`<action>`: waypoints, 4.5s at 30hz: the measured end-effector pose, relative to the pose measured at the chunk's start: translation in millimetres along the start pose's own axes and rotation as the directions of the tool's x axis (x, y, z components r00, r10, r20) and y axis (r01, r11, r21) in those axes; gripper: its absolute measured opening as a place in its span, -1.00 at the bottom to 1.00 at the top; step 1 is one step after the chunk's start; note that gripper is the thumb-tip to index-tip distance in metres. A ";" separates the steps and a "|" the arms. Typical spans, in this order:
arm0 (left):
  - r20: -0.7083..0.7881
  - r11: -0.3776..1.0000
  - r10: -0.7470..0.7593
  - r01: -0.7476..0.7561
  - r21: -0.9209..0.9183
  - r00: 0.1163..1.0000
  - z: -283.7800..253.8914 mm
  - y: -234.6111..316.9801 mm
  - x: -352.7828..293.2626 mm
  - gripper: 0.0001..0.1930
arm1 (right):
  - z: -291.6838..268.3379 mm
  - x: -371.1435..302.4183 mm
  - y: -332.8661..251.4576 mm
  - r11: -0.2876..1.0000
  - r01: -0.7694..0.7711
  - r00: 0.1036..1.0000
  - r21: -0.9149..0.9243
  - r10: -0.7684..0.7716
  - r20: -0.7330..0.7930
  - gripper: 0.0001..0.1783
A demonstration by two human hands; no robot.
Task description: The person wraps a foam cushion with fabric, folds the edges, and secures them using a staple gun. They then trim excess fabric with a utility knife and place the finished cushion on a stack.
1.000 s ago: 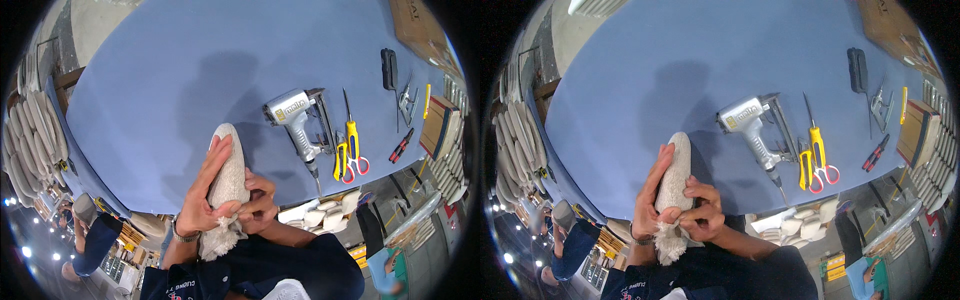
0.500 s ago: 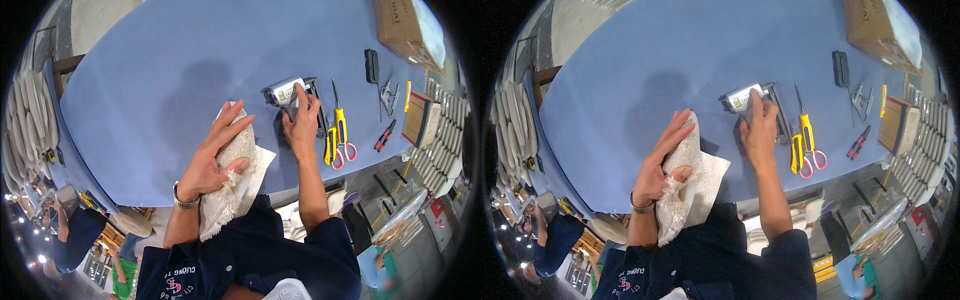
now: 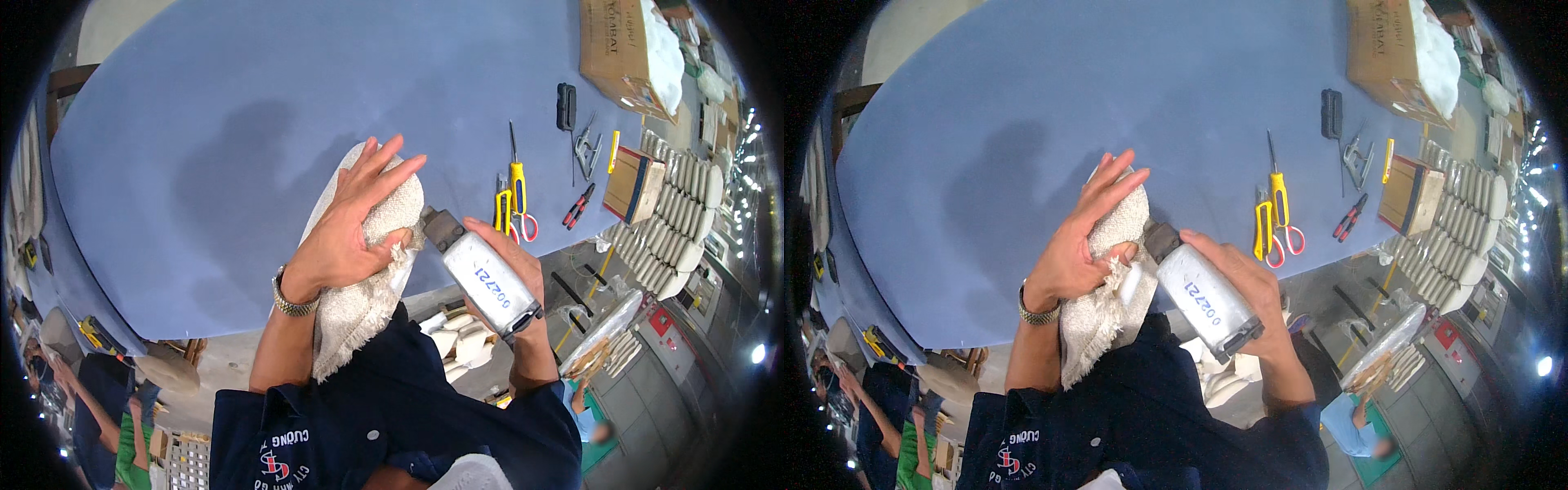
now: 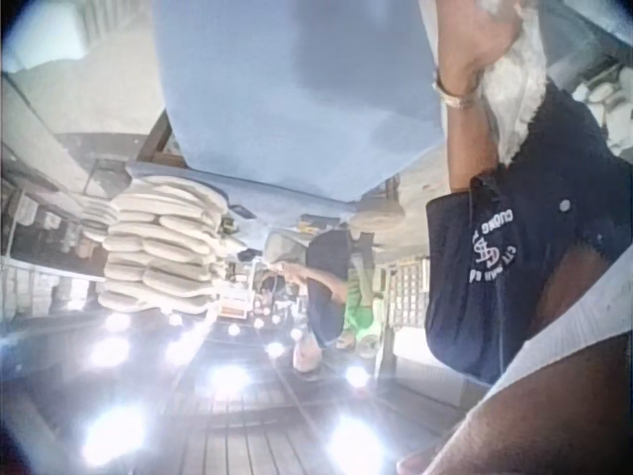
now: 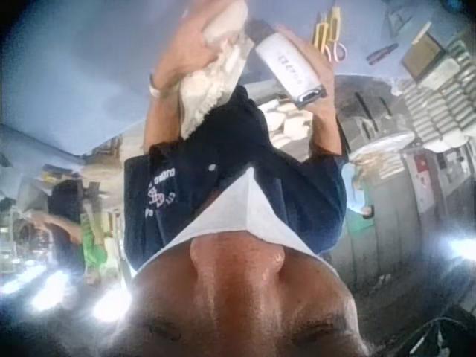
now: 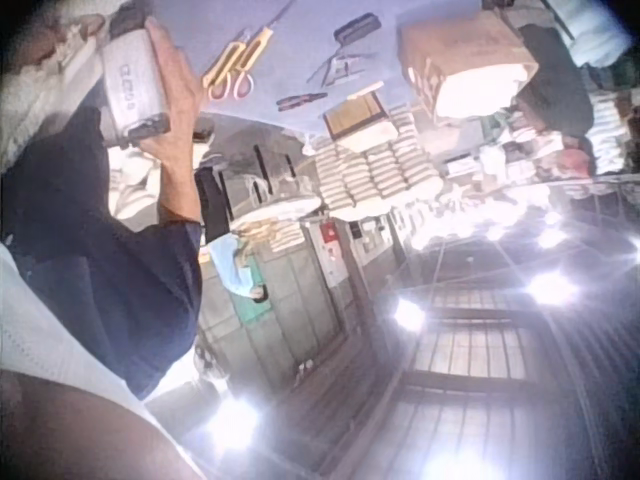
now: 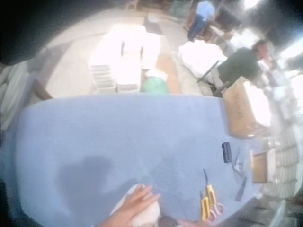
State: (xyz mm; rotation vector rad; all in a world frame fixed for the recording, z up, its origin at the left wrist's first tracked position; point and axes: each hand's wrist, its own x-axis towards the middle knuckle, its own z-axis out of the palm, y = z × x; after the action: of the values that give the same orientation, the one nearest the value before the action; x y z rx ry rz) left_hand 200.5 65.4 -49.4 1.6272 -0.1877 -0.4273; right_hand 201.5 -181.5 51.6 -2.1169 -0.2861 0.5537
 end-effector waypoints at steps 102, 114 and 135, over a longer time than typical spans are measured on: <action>-0.457 0.635 -0.154 0.442 0.633 0.876 -91.4 119.7 -76.9 -0.43 | 132.1 -65.6 111.9 0.992 -0.027 0.905 -0.125 -0.029 -0.424 -0.31; -0.445 0.670 0.642 -0.174 0.722 0.625 -11.9 208.7 -232.6 -0.38 | 51.1 0.4 -184.3 0.632 0.770 0.429 -0.093 -0.619 -0.658 -0.58; -0.409 0.825 0.489 -0.256 0.504 0.770 -73.2 157.8 -246.4 -0.41 | 149.9 20.3 -222.9 0.440 0.709 0.352 -0.551 -0.898 -0.265 -0.61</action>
State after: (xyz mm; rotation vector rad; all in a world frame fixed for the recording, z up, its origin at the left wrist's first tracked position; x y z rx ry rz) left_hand 23.7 207.1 149.7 2.0111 -0.2007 0.4204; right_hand 146.9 61.0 155.5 -1.9865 -1.1281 -0.7715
